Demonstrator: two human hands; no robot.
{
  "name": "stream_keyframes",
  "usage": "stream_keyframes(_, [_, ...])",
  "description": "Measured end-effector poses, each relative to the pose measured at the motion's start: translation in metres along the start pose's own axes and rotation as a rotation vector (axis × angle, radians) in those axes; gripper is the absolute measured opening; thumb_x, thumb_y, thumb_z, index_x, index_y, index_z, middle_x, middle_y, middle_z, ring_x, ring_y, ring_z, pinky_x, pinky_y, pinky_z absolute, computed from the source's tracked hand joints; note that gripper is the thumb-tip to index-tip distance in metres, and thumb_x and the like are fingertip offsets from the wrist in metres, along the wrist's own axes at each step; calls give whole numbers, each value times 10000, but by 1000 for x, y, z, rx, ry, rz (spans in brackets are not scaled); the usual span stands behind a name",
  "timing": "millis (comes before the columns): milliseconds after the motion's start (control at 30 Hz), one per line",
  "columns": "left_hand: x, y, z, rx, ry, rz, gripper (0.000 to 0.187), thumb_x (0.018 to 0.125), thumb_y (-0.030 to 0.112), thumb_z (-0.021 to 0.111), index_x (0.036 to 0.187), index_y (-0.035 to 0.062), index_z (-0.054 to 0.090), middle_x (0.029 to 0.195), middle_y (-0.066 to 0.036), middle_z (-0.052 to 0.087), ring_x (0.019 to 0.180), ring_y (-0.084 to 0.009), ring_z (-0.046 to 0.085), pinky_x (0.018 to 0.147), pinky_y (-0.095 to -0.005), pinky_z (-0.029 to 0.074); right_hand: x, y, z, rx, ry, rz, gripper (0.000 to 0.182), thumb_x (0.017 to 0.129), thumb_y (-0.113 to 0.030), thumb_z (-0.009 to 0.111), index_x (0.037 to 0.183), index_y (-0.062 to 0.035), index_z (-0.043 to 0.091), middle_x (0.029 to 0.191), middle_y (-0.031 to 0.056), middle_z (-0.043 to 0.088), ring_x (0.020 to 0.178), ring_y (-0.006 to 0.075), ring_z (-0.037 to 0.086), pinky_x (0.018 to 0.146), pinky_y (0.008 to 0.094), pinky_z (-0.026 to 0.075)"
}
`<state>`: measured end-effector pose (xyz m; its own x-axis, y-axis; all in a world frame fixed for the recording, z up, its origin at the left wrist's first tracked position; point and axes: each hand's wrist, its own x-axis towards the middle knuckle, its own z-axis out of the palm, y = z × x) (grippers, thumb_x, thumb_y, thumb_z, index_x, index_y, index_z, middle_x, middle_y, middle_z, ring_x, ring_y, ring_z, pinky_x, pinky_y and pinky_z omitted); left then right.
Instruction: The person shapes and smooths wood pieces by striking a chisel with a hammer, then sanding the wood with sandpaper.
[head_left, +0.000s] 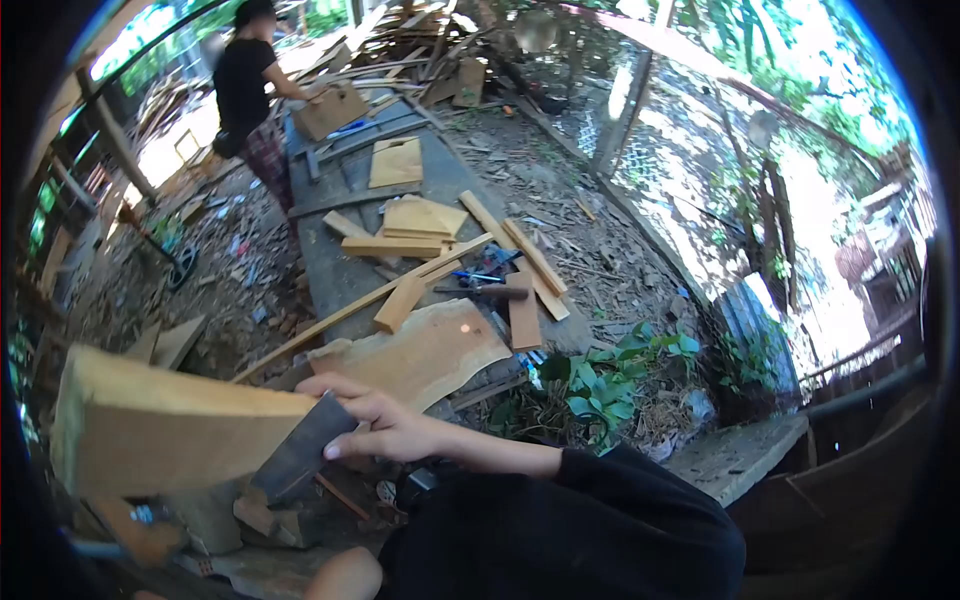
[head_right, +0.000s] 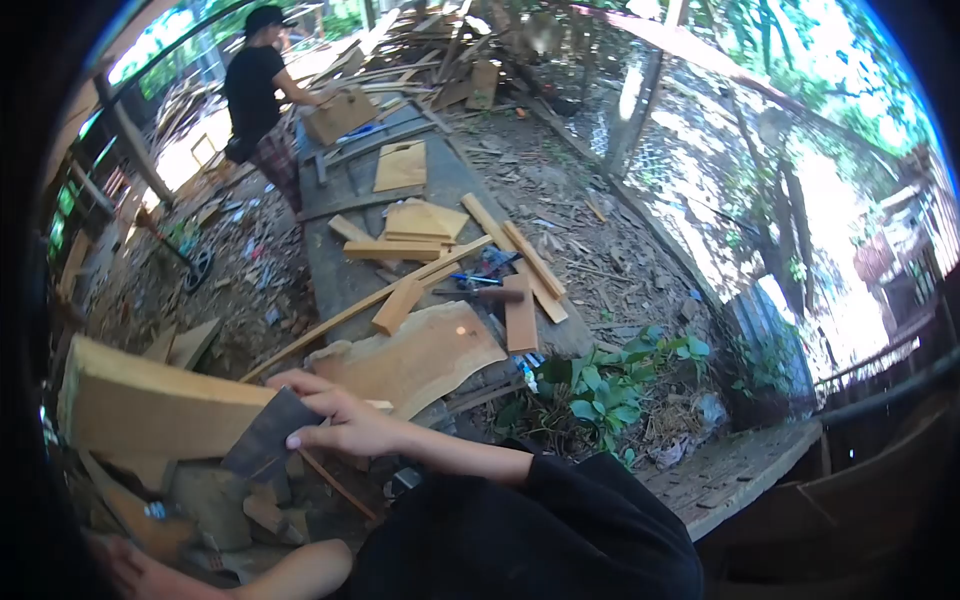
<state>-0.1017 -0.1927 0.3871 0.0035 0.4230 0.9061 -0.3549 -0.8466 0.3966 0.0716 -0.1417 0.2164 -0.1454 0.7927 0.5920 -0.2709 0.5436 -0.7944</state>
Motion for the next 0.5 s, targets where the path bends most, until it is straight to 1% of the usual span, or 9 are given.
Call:
stream_keyframes(33, [-1,-4,-5,388,177,209,347,858,226,531,1189,198,432,1289,-155,343,1199,-338,311,991,-477,267,-1,-4,2,45,12,10,301,759,-137,638,1030,-22,578,1214,118,406,1165,249,369,970,357,282])
stream_keyframes(100, [11,-10,-49,642,-243,270,536,873,222,488,1325,125,217,1366,-213,201,1241,-410,223,996,-551,214,-5,0,4,6,-11,-44,292,783,-151,626,1032,-9,571,1223,146,409,1164,279,379,963,366,283])
stream_keyframes(133, [16,-20,-49,672,-289,269,653,841,322,528,1341,70,191,1350,-196,244,1217,-385,283,990,-537,243,-6,-1,5,14,-26,-52,294,780,-157,628,1028,-8,572,1215,149,415,1157,285,384,961,372,284])
stream_keyframes(233, [14,-42,-87,457,-356,86,715,799,388,567,1330,63,215,1334,-217,260,1198,-369,322,965,-523,302,-7,-2,11,52,-89,-86,299,768,-171,635,1009,-3,576,1195,157,432,1136,301,400,948,392,295])
stream_keyframes(267, [3,-46,-89,582,-176,74,714,769,400,572,1298,34,264,1270,-254,334,1113,-361,426,888,-488,410,-8,0,14,62,-115,-104,300,761,-174,639,997,2,578,1189,159,437,1129,305,406,937,400,304])
stream_keyframes(367, [5,-39,-59,66,-347,-109,635,775,358,533,1241,-17,319,1183,-281,410,1006,-366,509,807,-451,477,-10,9,31,57,-131,-162,296,735,-183,651,941,19,586,1169,164,452,1094,323,433,890,434,336])
stream_keyframes(400, [-4,-32,-69,196,-306,-158,587,781,330,497,1203,-49,345,1103,-275,475,929,-363,554,766,-439,500,-11,13,37,77,-137,-179,291,732,-181,653,933,20,588,1166,164,455,1093,326,436,887,437,339])
stream_keyframes(433, [-7,-34,-61,125,-291,-55,547,796,317,484,1175,-64,383,1042,-268,517,924,-359,558,768,-441,499,-11,15,40,91,-146,-198,287,730,-179,654,924,22,590,1162,164,457,1091,329,438,883,441,342])
stream_keyframes(500, [-21,-25,-50,61,-136,-84,500,802,293,488,1145,-66,423,992,-247,553,882,-355,572,736,-433,503,-11,17,43,179,-185,-161,260,727,-138,655,926,20,599,1154,156,467,1085,296,454,895,402,351])
